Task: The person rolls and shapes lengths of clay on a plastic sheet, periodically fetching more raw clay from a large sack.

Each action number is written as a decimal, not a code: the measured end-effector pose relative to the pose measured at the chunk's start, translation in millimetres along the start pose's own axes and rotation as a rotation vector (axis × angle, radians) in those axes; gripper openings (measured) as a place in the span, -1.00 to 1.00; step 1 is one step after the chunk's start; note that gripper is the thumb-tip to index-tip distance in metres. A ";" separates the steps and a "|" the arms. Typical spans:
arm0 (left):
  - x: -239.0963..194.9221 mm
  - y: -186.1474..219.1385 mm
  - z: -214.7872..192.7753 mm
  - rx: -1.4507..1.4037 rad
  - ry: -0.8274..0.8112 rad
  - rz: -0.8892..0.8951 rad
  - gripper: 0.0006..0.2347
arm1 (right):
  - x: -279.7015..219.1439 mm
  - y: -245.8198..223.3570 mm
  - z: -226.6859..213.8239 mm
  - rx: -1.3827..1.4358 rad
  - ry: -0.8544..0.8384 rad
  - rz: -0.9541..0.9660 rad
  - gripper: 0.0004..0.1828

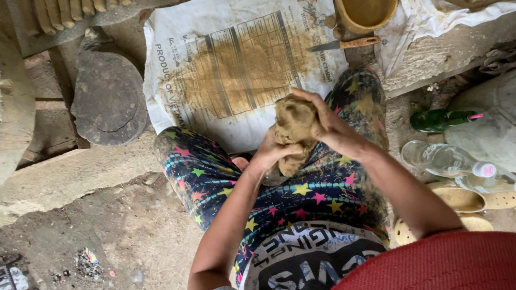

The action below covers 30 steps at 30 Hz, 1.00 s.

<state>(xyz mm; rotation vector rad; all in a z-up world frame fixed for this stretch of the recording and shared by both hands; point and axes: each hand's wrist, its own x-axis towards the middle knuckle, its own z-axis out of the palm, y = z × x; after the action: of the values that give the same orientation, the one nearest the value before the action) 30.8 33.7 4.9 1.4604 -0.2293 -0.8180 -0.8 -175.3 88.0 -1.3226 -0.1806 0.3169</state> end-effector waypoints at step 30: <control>-26.1 69.1 30.6 0.230 0.132 0.214 -0.01 | 50.3 35.9 6.1 0.188 0.657 -0.223 -0.63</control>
<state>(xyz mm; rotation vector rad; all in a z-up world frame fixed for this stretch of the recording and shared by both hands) 17.8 18.9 82.4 1.6655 -0.3825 -0.5329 40.3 -145.6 52.1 -1.1448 0.2501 -0.2891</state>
